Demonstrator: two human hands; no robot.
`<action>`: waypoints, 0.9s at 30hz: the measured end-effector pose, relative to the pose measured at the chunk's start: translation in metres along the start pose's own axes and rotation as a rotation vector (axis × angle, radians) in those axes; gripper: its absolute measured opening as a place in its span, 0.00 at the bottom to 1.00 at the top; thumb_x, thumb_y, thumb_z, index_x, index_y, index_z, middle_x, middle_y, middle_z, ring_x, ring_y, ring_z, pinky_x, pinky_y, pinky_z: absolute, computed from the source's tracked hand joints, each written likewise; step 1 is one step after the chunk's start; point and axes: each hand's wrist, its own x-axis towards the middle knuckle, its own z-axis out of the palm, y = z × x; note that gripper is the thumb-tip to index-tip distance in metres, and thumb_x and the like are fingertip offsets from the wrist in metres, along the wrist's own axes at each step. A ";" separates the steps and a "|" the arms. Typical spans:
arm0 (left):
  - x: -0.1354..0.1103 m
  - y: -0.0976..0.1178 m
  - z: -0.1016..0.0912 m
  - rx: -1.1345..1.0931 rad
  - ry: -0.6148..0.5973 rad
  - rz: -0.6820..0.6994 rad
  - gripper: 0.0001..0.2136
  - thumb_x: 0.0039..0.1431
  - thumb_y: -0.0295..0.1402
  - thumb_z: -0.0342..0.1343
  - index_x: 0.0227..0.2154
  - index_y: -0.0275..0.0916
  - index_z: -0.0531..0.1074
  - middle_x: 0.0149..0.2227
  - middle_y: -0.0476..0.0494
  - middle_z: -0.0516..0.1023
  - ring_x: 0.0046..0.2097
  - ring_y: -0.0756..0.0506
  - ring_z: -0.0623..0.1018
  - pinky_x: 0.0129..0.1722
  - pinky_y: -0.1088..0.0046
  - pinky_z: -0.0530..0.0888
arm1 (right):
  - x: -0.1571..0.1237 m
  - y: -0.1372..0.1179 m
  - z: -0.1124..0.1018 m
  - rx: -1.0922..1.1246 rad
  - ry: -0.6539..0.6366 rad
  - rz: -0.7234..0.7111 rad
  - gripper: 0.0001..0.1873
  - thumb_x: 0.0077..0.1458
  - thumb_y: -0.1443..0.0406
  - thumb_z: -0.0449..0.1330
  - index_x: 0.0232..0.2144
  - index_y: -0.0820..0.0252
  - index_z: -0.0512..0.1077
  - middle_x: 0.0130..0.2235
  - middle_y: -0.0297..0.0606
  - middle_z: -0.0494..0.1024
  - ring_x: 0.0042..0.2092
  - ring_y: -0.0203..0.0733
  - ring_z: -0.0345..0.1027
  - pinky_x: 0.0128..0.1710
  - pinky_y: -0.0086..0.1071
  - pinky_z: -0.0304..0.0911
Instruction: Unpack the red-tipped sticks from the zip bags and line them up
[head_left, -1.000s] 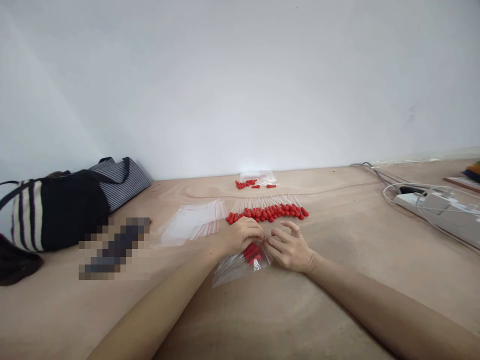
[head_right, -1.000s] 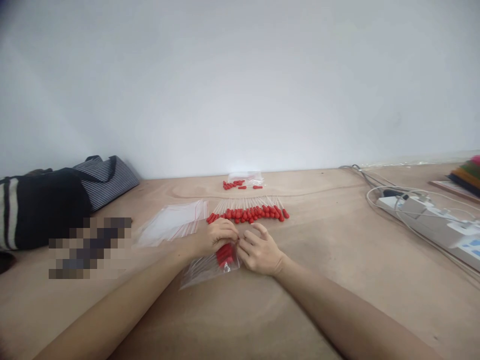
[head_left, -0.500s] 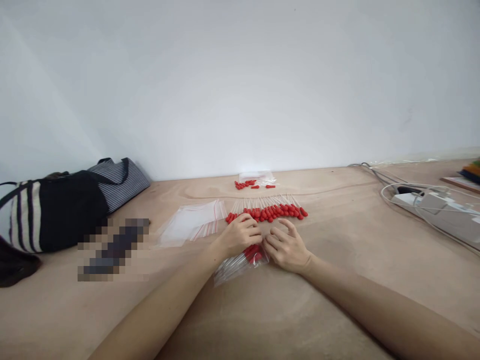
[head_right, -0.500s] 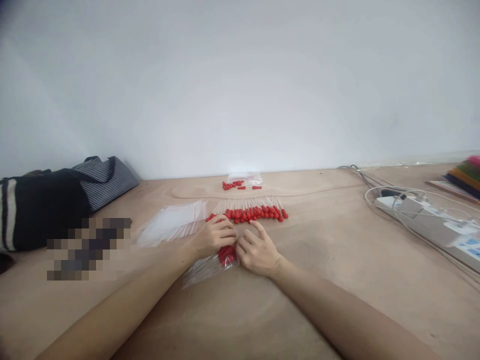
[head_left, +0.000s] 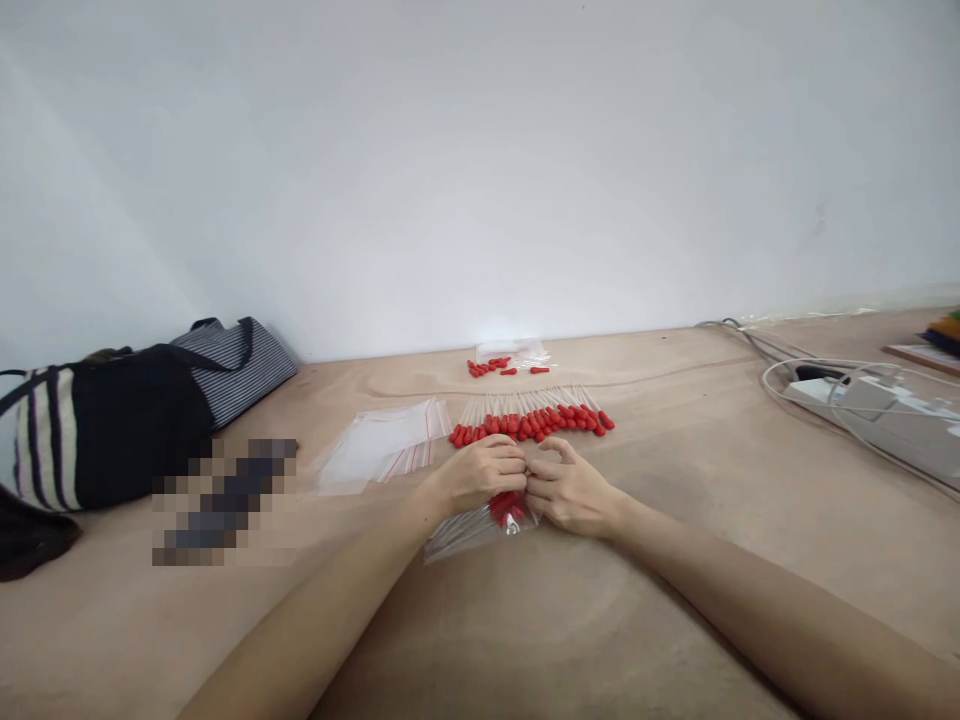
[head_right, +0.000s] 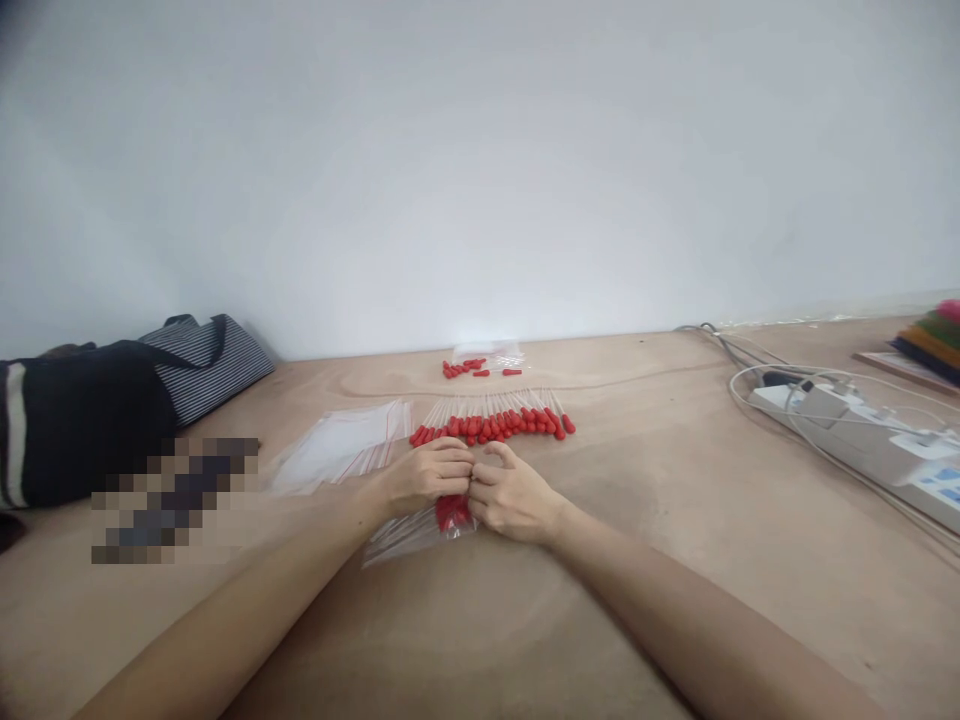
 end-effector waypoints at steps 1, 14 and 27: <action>0.000 -0.001 -0.001 -0.028 -0.009 -0.015 0.16 0.63 0.24 0.36 0.26 0.38 0.68 0.34 0.47 0.75 0.41 0.50 0.71 0.51 0.68 0.63 | -0.001 0.000 0.000 0.006 -0.001 0.011 0.15 0.56 0.74 0.47 0.20 0.60 0.65 0.21 0.29 0.67 0.32 0.34 0.57 0.49 0.42 0.40; -0.049 0.054 -0.026 -0.521 -0.231 -0.809 0.32 0.56 0.46 0.45 0.59 0.36 0.44 0.60 0.36 0.50 0.60 0.38 0.53 0.56 0.56 0.55 | -0.013 0.004 -0.010 0.615 -0.222 0.506 0.14 0.48 0.66 0.54 0.39 0.54 0.71 0.37 0.36 0.70 0.40 0.40 0.58 0.40 0.37 0.47; -0.045 0.047 -0.020 -0.644 -0.175 -0.843 0.32 0.56 0.45 0.47 0.59 0.39 0.42 0.60 0.39 0.51 0.59 0.39 0.56 0.55 0.58 0.58 | -0.005 -0.005 -0.001 0.714 -0.274 0.759 0.22 0.48 0.64 0.59 0.48 0.47 0.65 0.28 0.32 0.67 0.35 0.38 0.60 0.40 0.38 0.50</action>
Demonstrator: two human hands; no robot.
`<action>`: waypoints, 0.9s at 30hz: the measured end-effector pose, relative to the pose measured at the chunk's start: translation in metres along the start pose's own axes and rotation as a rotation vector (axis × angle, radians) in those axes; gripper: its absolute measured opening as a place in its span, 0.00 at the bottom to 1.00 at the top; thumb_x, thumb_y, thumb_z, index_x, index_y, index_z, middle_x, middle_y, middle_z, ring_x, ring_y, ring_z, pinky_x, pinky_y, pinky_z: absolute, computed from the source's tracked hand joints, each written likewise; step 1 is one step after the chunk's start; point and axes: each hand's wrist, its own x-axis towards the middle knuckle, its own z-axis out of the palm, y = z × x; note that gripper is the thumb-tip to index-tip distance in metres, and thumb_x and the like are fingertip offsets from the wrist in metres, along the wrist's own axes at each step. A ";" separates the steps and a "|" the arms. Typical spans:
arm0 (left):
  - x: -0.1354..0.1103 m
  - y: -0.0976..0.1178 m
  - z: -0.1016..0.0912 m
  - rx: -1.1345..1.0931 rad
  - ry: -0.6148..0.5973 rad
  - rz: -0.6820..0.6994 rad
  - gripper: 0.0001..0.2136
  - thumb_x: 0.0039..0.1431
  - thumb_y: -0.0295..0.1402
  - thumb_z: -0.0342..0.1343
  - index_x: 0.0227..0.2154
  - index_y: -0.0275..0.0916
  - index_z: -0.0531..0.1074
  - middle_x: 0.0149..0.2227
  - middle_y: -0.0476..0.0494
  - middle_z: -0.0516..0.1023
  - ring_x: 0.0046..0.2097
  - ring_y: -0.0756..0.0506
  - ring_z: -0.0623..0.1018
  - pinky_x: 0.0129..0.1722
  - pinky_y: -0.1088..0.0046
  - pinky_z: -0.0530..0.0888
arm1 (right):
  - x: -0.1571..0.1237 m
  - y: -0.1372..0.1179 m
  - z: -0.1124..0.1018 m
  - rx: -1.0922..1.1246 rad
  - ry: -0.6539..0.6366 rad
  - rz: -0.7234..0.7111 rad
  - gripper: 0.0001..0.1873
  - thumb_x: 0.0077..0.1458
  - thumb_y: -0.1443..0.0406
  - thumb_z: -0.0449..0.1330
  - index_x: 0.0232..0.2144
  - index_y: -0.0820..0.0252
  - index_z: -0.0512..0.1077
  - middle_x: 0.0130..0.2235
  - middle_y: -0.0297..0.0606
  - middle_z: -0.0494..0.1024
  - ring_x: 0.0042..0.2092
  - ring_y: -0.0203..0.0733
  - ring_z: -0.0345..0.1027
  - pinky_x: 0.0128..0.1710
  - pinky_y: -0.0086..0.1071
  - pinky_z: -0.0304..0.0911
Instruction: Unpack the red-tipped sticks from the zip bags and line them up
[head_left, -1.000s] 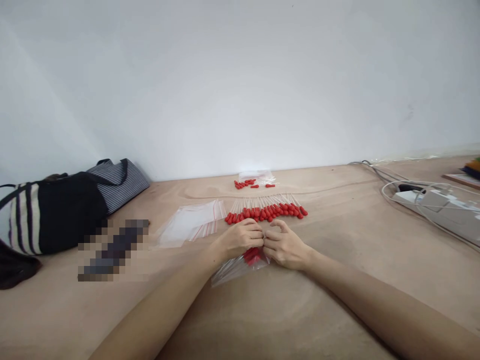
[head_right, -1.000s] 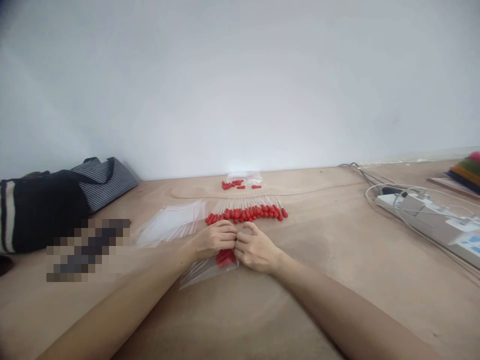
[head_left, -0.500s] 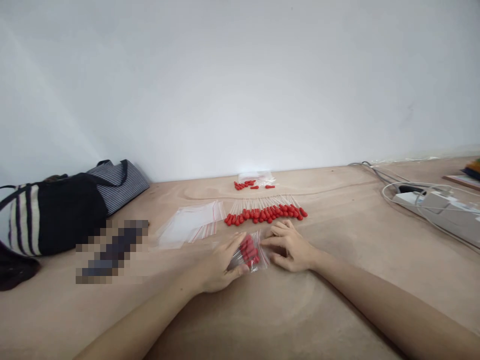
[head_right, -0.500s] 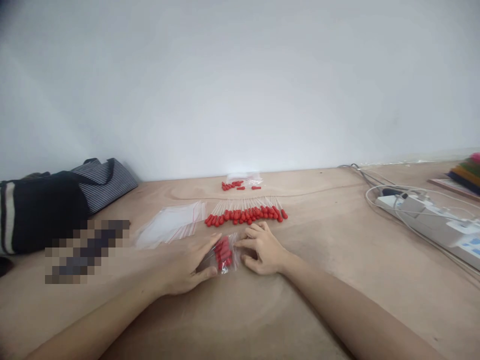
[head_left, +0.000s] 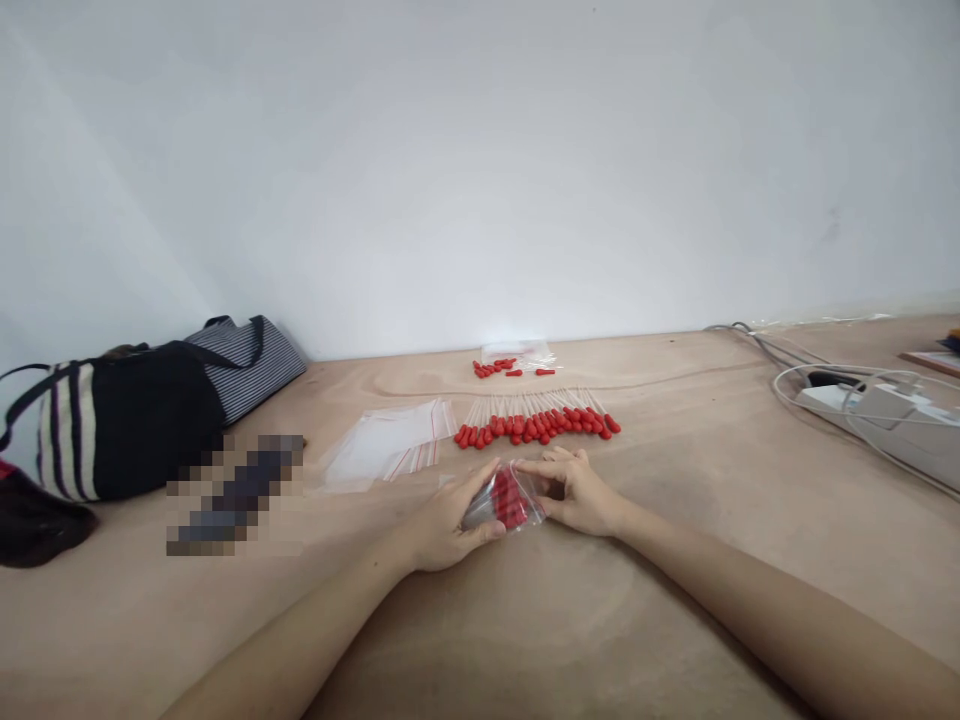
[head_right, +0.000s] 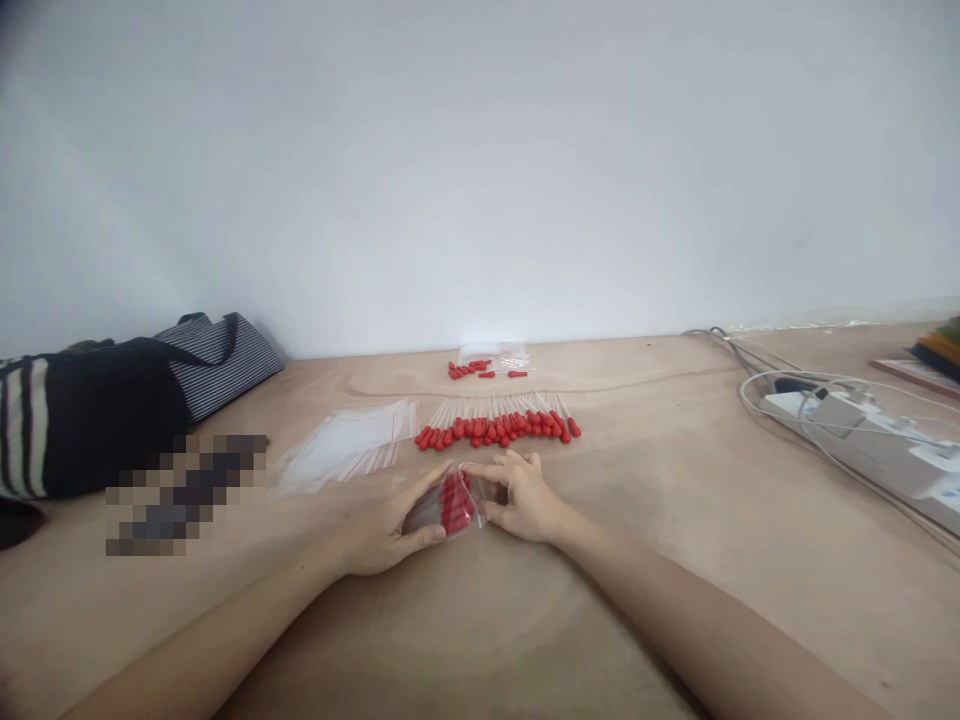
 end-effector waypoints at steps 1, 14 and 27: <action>0.000 0.000 0.000 -0.003 0.002 -0.004 0.32 0.55 0.45 0.47 0.59 0.39 0.43 0.60 0.39 0.51 0.58 0.39 0.56 0.55 0.57 0.58 | 0.000 0.000 -0.001 0.025 -0.019 -0.027 0.22 0.48 0.64 0.59 0.48 0.48 0.66 0.28 0.32 0.66 0.35 0.37 0.60 0.39 0.37 0.51; 0.001 -0.002 0.004 -0.040 0.056 0.025 0.30 0.53 0.44 0.51 0.56 0.38 0.51 0.57 0.39 0.59 0.56 0.40 0.61 0.54 0.59 0.61 | -0.001 -0.006 -0.009 -0.050 0.013 -0.297 0.10 0.46 0.59 0.62 0.33 0.52 0.74 0.32 0.35 0.68 0.38 0.38 0.59 0.40 0.36 0.47; 0.001 0.002 0.003 -0.016 0.067 0.017 0.28 0.55 0.42 0.50 0.56 0.38 0.52 0.56 0.37 0.60 0.55 0.40 0.62 0.53 0.58 0.61 | -0.001 -0.024 -0.002 -0.164 -0.048 -0.048 0.17 0.42 0.53 0.61 0.28 0.60 0.65 0.30 0.33 0.71 0.35 0.39 0.60 0.35 0.33 0.44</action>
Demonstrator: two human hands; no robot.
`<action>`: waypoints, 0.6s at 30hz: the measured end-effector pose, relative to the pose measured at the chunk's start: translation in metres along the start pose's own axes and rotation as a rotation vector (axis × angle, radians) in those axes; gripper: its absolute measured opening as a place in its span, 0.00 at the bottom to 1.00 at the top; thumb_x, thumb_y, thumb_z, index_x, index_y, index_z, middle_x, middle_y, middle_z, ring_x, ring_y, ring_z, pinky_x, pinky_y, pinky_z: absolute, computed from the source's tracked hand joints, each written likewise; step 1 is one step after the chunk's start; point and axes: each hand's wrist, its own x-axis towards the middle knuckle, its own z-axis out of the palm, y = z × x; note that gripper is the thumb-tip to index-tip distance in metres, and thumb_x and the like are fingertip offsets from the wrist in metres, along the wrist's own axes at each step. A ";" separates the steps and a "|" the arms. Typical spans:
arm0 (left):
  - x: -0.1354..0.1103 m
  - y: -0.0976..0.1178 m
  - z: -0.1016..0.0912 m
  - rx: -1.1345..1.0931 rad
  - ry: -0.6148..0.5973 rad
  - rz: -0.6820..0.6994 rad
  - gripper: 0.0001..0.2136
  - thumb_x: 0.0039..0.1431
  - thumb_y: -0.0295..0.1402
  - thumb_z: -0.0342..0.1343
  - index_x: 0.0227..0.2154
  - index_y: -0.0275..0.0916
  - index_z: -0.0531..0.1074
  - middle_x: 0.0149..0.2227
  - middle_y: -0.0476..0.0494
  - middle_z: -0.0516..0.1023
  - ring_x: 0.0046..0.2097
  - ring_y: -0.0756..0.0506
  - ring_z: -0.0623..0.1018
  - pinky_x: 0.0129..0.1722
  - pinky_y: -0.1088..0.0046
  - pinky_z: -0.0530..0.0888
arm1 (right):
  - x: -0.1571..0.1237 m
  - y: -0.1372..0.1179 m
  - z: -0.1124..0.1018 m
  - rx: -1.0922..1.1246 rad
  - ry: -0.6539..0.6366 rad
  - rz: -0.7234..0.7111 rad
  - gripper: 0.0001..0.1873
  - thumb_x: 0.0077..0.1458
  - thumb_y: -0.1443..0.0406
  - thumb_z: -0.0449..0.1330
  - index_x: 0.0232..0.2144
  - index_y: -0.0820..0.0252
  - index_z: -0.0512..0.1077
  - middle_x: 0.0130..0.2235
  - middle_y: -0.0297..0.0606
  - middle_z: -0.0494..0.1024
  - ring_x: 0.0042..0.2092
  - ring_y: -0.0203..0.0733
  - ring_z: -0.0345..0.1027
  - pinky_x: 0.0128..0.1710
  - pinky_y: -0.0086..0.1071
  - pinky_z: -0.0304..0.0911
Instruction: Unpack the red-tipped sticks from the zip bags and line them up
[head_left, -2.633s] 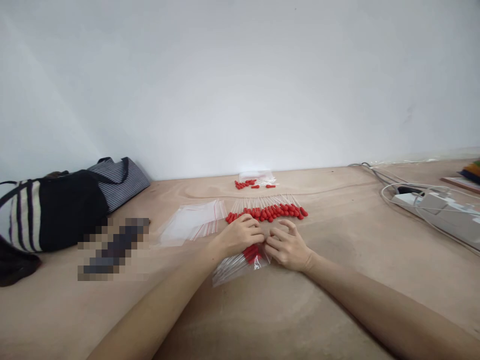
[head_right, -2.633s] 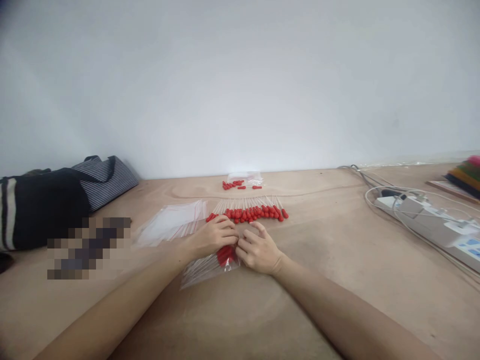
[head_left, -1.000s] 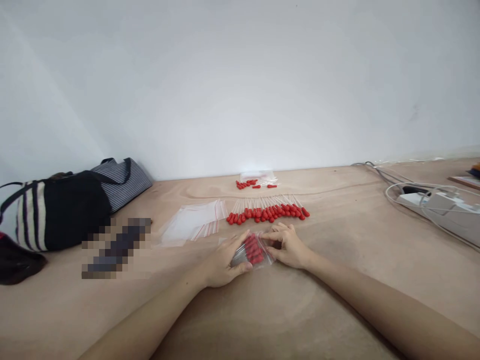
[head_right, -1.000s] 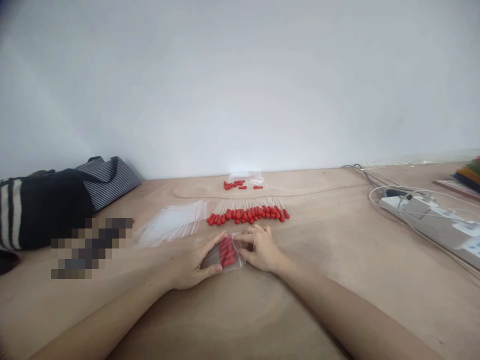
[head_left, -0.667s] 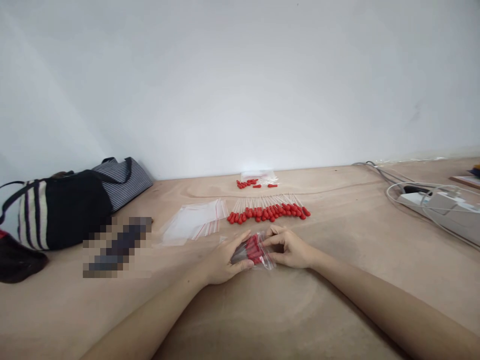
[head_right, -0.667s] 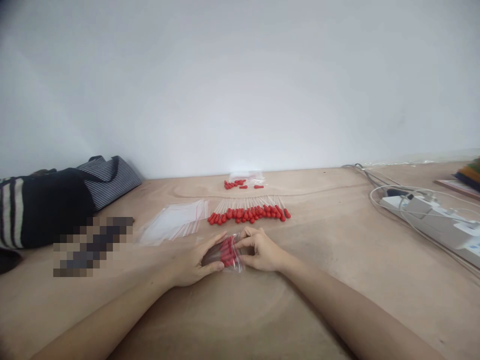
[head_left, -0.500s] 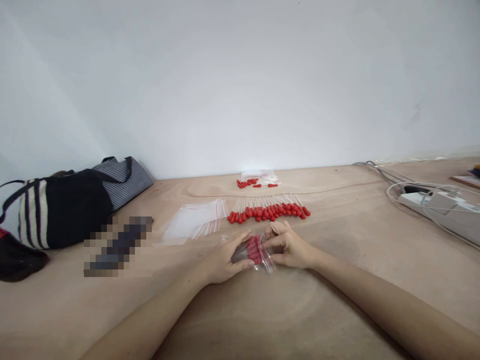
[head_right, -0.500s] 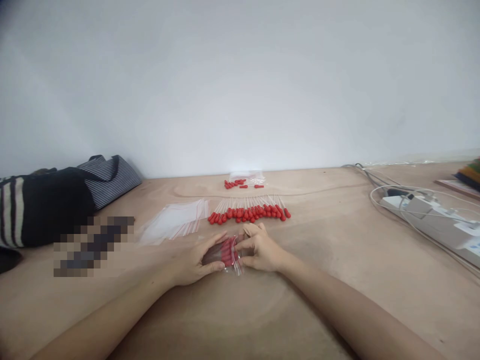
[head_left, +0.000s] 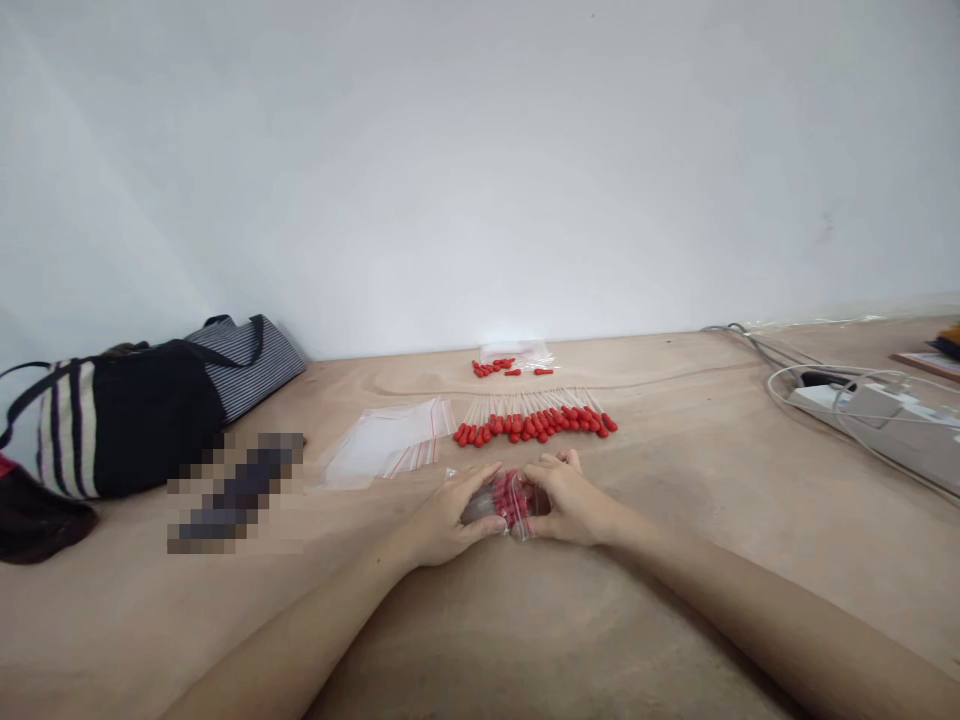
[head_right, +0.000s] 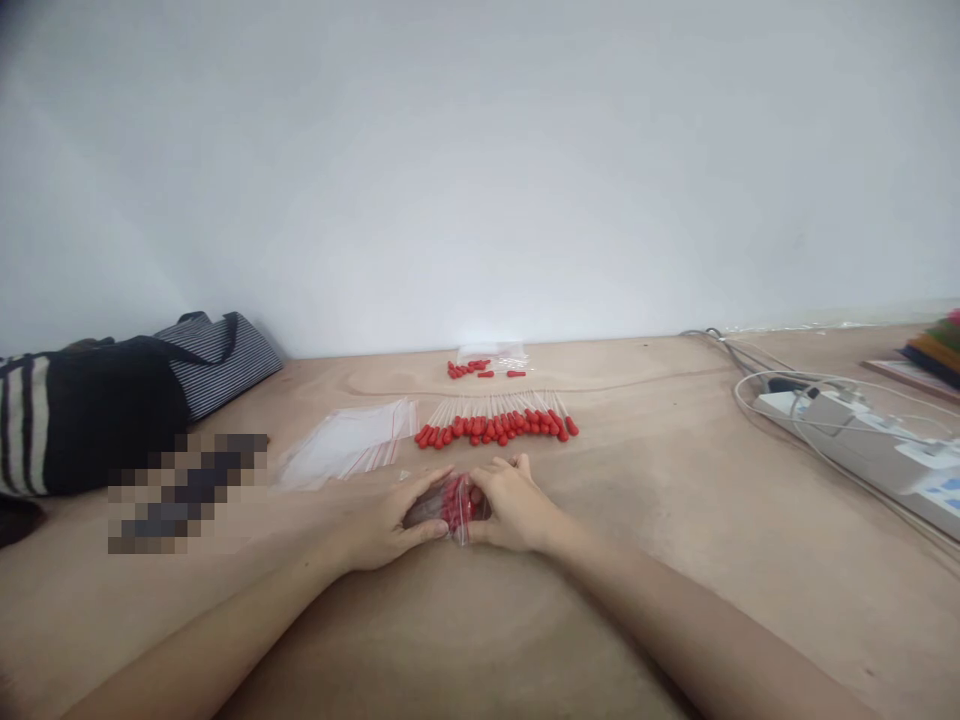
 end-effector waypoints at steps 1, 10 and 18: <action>0.000 0.000 0.000 0.004 -0.003 -0.006 0.28 0.55 0.42 0.50 0.56 0.38 0.52 0.56 0.37 0.60 0.56 0.39 0.62 0.53 0.57 0.61 | 0.000 0.000 0.000 0.020 -0.010 0.015 0.17 0.42 0.54 0.61 0.28 0.60 0.65 0.29 0.33 0.70 0.35 0.39 0.60 0.35 0.33 0.44; 0.000 -0.002 -0.001 0.037 -0.024 0.019 0.27 0.55 0.43 0.50 0.56 0.39 0.53 0.57 0.38 0.59 0.57 0.39 0.60 0.54 0.57 0.59 | -0.001 -0.003 -0.002 0.121 -0.028 0.018 0.17 0.40 0.57 0.63 0.31 0.59 0.63 0.30 0.31 0.71 0.35 0.38 0.61 0.39 0.34 0.45; 0.000 -0.004 0.000 0.035 -0.033 0.038 0.28 0.55 0.44 0.49 0.56 0.39 0.53 0.57 0.38 0.58 0.58 0.39 0.58 0.54 0.56 0.58 | -0.001 0.005 0.003 0.186 0.032 -0.049 0.16 0.38 0.59 0.63 0.27 0.59 0.62 0.27 0.28 0.68 0.33 0.36 0.62 0.45 0.39 0.44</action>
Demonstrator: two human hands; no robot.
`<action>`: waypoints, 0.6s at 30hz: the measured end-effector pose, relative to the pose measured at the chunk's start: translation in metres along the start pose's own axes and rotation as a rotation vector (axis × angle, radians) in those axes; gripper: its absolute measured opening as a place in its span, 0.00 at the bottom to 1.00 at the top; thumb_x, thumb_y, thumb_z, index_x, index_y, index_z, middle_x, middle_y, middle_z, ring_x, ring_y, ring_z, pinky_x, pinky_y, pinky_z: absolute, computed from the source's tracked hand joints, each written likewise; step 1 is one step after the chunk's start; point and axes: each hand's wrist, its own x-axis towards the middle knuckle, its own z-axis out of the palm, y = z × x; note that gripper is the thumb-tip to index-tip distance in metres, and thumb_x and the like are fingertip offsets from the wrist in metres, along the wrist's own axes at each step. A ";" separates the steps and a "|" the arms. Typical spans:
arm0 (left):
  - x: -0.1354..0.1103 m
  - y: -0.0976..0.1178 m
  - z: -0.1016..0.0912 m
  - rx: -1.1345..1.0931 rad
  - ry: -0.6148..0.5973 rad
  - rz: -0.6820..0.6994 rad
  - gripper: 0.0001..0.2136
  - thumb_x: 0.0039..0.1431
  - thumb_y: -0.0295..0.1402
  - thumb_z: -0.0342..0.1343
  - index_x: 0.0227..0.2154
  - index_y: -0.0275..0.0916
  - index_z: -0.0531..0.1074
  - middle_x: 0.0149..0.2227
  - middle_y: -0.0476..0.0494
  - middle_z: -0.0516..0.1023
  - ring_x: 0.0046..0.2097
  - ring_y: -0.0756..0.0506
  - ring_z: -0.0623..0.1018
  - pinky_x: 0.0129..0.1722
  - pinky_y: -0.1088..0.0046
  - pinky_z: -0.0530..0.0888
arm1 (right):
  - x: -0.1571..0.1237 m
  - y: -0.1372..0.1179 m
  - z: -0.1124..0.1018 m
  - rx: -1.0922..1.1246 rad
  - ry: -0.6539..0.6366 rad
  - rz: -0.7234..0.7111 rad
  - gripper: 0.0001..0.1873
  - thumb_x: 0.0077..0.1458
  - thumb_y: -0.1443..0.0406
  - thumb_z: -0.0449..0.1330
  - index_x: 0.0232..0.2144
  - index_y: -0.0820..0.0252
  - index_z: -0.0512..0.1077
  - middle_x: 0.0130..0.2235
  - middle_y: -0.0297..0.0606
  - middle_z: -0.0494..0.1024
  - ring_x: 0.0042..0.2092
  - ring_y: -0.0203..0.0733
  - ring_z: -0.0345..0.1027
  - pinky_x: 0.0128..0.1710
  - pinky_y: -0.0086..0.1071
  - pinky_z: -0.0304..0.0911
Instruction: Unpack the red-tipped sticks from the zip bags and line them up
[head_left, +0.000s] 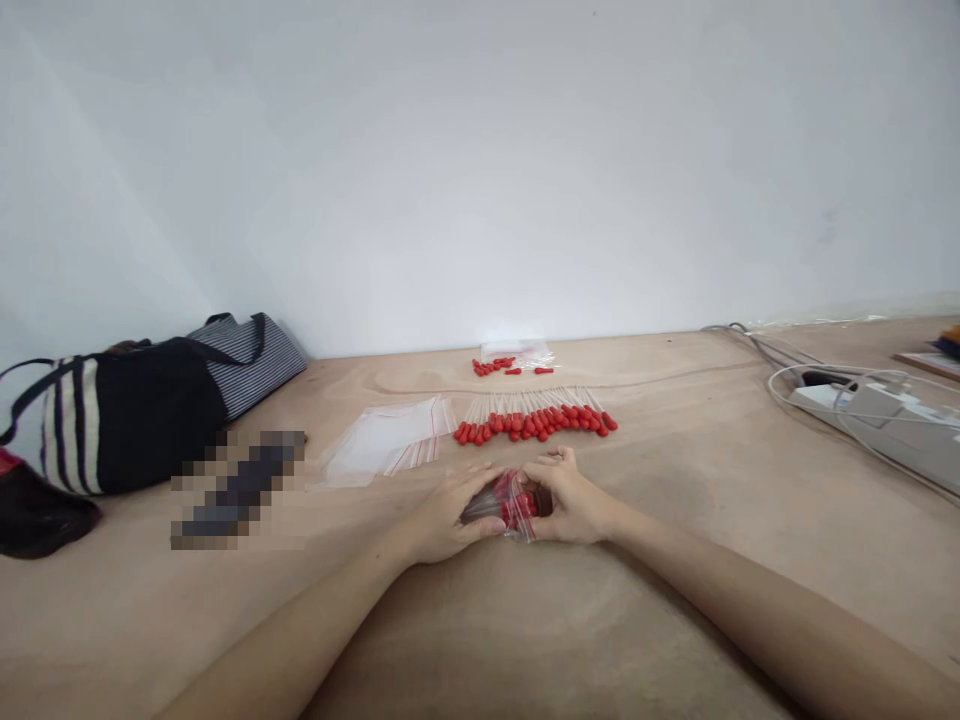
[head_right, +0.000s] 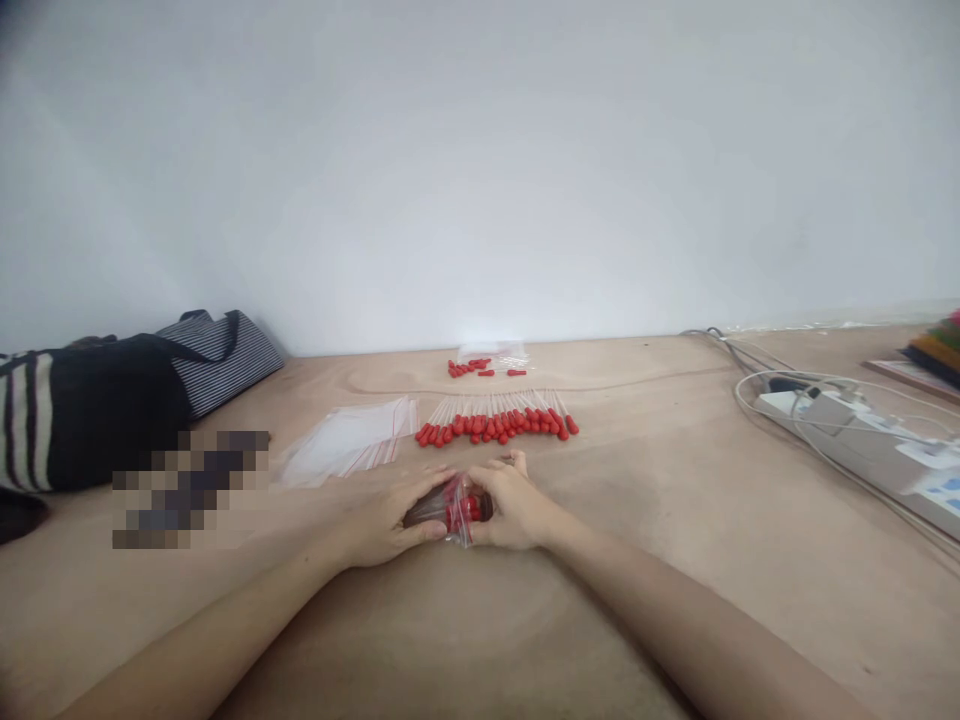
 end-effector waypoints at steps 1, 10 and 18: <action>0.000 -0.001 0.001 0.003 0.002 0.003 0.28 0.55 0.44 0.49 0.56 0.39 0.53 0.57 0.37 0.57 0.58 0.39 0.58 0.54 0.55 0.58 | 0.000 0.002 -0.001 0.004 0.007 -0.012 0.16 0.37 0.60 0.63 0.27 0.59 0.62 0.26 0.27 0.68 0.33 0.36 0.62 0.45 0.38 0.44; 0.001 -0.002 0.003 0.015 0.020 0.018 0.29 0.54 0.44 0.51 0.56 0.38 0.52 0.57 0.37 0.58 0.57 0.39 0.59 0.54 0.56 0.58 | -0.002 0.005 -0.004 -0.019 -0.011 -0.045 0.14 0.41 0.57 0.63 0.31 0.57 0.67 0.27 0.28 0.71 0.34 0.37 0.63 0.41 0.34 0.42; 0.000 -0.001 0.003 0.011 -0.002 -0.013 0.30 0.54 0.45 0.49 0.56 0.37 0.51 0.58 0.36 0.56 0.58 0.39 0.57 0.55 0.57 0.57 | -0.001 0.007 -0.009 -0.038 -0.029 0.008 0.13 0.40 0.58 0.63 0.23 0.60 0.67 0.25 0.26 0.69 0.32 0.34 0.62 0.40 0.34 0.41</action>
